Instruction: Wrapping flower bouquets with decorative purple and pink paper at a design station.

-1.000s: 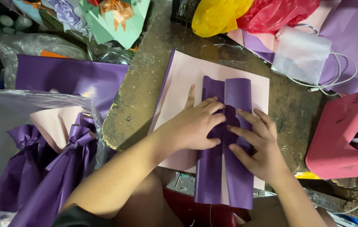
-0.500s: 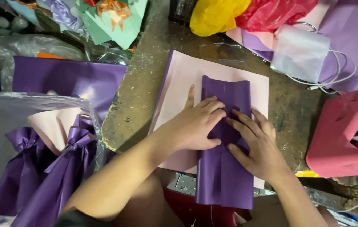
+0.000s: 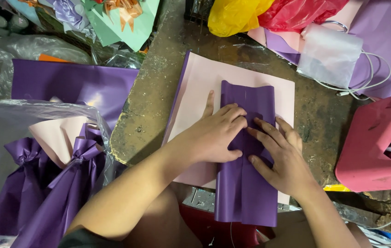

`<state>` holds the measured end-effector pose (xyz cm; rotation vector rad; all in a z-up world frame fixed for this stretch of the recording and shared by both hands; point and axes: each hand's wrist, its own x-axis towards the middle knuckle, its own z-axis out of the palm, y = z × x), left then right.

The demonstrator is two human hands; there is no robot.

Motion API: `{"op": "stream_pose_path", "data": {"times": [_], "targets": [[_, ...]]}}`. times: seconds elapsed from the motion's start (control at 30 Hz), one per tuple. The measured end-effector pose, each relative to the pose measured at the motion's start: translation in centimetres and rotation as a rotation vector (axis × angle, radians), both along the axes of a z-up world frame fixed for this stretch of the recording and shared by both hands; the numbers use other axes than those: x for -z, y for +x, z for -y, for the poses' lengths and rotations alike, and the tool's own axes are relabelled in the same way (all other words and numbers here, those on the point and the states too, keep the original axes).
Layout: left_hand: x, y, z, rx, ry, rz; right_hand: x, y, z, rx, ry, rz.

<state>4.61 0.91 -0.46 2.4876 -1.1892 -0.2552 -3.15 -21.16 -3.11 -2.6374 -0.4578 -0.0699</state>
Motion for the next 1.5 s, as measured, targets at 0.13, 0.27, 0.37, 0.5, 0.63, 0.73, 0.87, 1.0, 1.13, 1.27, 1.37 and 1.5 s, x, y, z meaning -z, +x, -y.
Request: {"op": "stream_pose_path", "data": {"times": [0.13,0.27,0.37,0.5,0.63,0.73,0.87,1.0,1.13,1.27,1.37,1.5], "targets": [[0.0,0.1,-0.1,0.002,-0.011,0.004,0.1,-0.1,0.0,-0.001,0.009,0.006],[0.1,0.1,-0.2,0.004,-0.006,0.018,0.0,-0.1,0.1,-0.001,0.006,0.011],[0.2,0.1,-0.1,-0.004,0.007,0.009,-0.1,-0.2,0.0,0.001,-0.001,0.003],[0.4,0.2,-0.1,-0.013,0.022,-0.007,-0.3,-0.2,-0.1,0.004,0.003,0.002],[0.3,0.1,0.0,-0.013,0.026,0.002,-0.3,-0.1,-0.1,0.005,-0.004,-0.005],[0.0,0.0,0.0,-0.013,0.024,0.007,-0.3,-0.1,-0.1,0.008,-0.013,-0.021],[-0.1,0.0,-0.1,-0.007,0.015,-0.009,-0.3,-0.1,-0.2,0.006,-0.016,-0.016],[-1.1,-0.1,-0.1,-0.01,0.0,-0.033,-0.5,-0.1,-0.3,0.01,-0.026,-0.02],[-1.4,-0.3,-0.2,-0.014,0.011,-0.015,-0.3,-0.2,-0.1,0.004,-0.019,-0.021],[-1.2,0.0,0.0,-0.041,-0.017,0.032,0.1,-0.1,0.2,-0.002,-0.021,0.014],[0.0,1.3,1.0,-0.073,-0.042,0.089,0.7,-0.1,0.3,0.007,-0.052,0.06],[2.3,3.9,2.5,-0.089,0.026,0.176,-0.3,-0.4,-0.1,0.016,-0.075,0.055]]}}
